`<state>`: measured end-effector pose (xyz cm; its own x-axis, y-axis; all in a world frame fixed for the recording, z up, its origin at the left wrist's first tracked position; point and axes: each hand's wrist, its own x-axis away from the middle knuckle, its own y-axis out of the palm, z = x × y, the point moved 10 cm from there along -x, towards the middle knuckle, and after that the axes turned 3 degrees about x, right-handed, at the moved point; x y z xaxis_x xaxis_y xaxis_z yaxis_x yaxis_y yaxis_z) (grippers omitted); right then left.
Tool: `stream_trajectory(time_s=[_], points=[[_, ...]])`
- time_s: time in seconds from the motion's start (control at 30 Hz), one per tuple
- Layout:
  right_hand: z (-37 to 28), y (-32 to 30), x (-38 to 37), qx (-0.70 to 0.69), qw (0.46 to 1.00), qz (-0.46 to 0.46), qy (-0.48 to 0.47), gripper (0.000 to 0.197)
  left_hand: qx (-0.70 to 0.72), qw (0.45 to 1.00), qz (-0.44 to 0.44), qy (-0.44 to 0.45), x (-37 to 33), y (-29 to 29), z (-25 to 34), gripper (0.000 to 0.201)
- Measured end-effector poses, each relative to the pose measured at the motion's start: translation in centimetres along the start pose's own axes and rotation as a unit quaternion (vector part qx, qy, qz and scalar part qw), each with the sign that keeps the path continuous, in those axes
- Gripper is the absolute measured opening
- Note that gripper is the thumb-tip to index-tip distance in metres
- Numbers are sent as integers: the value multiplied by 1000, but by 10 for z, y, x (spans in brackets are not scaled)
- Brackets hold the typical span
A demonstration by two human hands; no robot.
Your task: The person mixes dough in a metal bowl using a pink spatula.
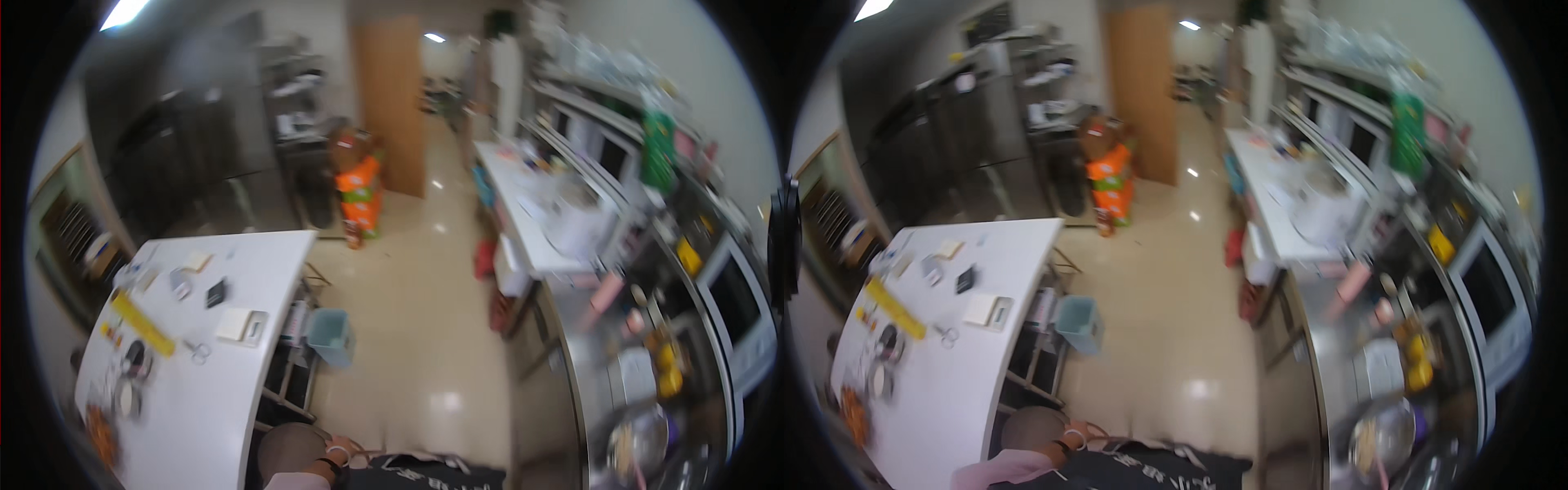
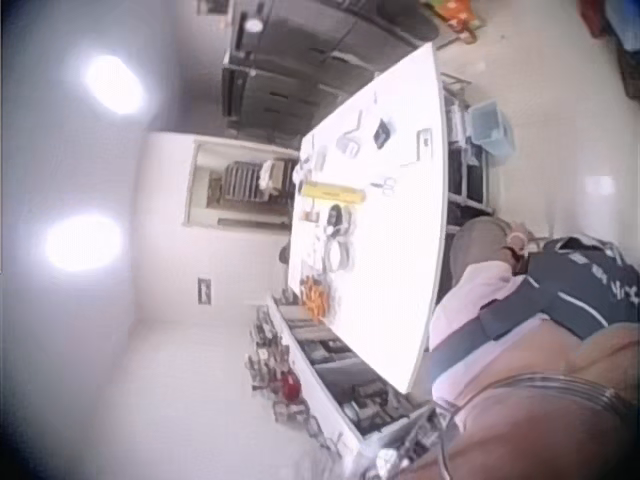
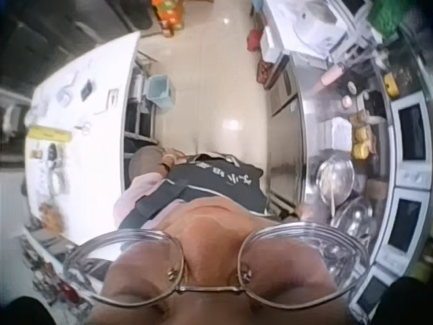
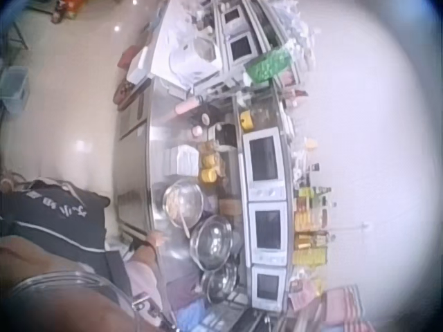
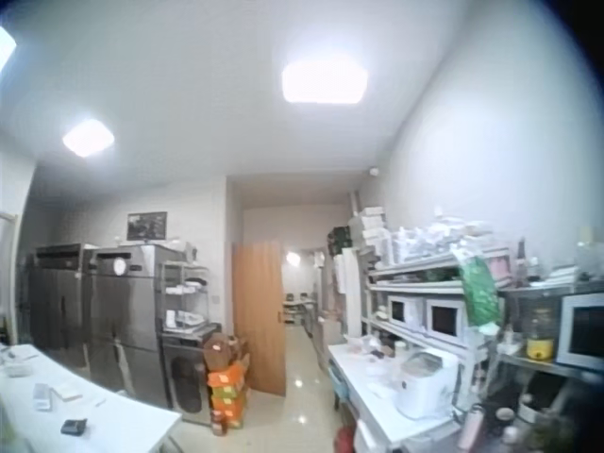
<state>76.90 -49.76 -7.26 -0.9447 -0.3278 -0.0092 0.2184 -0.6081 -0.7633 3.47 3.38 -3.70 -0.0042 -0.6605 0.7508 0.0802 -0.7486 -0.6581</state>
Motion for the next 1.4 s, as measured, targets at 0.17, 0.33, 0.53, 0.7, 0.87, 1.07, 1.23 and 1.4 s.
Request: stream_trajectory(time_s=[0.17,0.33,0.53,0.7,0.87,1.07,1.23,1.4], points=[[-40,-82,86,-49,962,-264,-49,49,-55,996,74,0,-70,-5,-9,61],[18,-102,89,-196,953,-198,122,67,-97,995,-11,25,-124,60,-8,66],[40,-142,101,-296,914,-160,229,62,-106,988,-10,115,-181,73,37,56],[73,-80,117,-529,795,-87,284,62,-118,938,-7,326,-136,57,207,41],[124,-153,102,-788,502,121,335,47,-160,860,38,483,-64,47,406,37],[160,-184,47,-800,493,125,317,34,26,731,-109,673,121,66,636,28],[179,-272,-35,-752,618,196,116,10,158,711,-295,619,221,110,739,31],[131,-265,-108,-904,420,72,32,9,4,735,-122,667,266,120,788,36]])
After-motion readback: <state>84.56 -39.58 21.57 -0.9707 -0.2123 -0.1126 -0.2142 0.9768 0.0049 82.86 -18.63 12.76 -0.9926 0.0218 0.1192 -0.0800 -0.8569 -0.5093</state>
